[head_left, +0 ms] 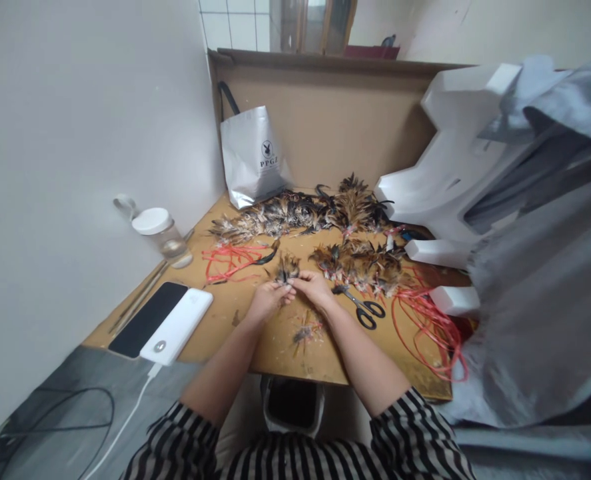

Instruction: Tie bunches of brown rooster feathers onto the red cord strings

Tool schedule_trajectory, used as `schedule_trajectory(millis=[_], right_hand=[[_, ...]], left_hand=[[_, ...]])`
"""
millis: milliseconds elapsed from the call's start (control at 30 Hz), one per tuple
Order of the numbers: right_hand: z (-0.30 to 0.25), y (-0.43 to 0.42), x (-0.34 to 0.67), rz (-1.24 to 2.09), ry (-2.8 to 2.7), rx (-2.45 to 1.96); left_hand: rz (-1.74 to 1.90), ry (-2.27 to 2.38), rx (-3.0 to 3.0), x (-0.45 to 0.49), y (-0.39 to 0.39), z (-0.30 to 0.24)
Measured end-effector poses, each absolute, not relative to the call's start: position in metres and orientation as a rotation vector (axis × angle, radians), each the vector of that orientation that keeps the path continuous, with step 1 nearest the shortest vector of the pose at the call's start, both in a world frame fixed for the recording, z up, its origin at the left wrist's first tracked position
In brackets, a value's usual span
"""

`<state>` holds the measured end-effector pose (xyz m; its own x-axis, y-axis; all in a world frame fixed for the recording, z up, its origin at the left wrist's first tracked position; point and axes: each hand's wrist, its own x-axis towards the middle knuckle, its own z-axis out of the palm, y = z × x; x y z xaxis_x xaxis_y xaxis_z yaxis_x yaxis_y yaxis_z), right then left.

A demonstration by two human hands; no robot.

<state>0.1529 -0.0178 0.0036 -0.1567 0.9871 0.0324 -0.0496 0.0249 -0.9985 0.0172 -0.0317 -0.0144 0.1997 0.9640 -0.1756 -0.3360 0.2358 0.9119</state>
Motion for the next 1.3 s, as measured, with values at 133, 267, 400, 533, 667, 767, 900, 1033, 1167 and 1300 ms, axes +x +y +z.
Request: schedule_trajectory(millis=[133, 267, 400, 533, 667, 767, 900, 1033, 1167, 1300], right_hand=[[0.004, -0.018, 0.155, 1.282, -1.342, -1.076], [0.006, -0.019, 0.158, 1.32, -1.48, -1.056], [0.011, -0.022, 0.16, 1.32, -1.599, -1.056], [0.014, -0.027, 0.156, 1.14, -1.676, -1.162], [0.012, -0.032, 0.152, 1.075, -1.721, -1.154], [0.01, -0.031, 0.151, 1.042, -1.72, -1.187], [0.008, -0.027, 0.152, 1.051, -1.64, -1.222], [0.008, -0.024, 0.155, 1.135, -1.553, -1.196], [0.008, -0.022, 0.158, 1.207, -1.51, -1.168], [0.004, -0.019, 0.161, 1.263, -1.513, -1.13]], left_hand=[[1.016, 0.946, 0.981, 0.015, -0.031, -0.018], [0.879, 0.968, 1.123, 0.012, -0.031, -0.018], [0.842, 0.966, 1.191, 0.01, -0.032, -0.017], [0.862, 1.013, 1.251, 0.012, -0.031, -0.021], [0.877, 1.041, 1.315, 0.014, -0.028, -0.028], [0.892, 1.039, 1.335, 0.016, -0.028, -0.031], [0.945, 1.012, 1.291, 0.018, -0.03, -0.028], [0.984, 1.006, 1.219, 0.017, -0.033, -0.021], [0.943, 0.951, 1.204, 0.015, -0.036, -0.014], [0.907, 0.942, 1.181, 0.012, -0.038, -0.012]])
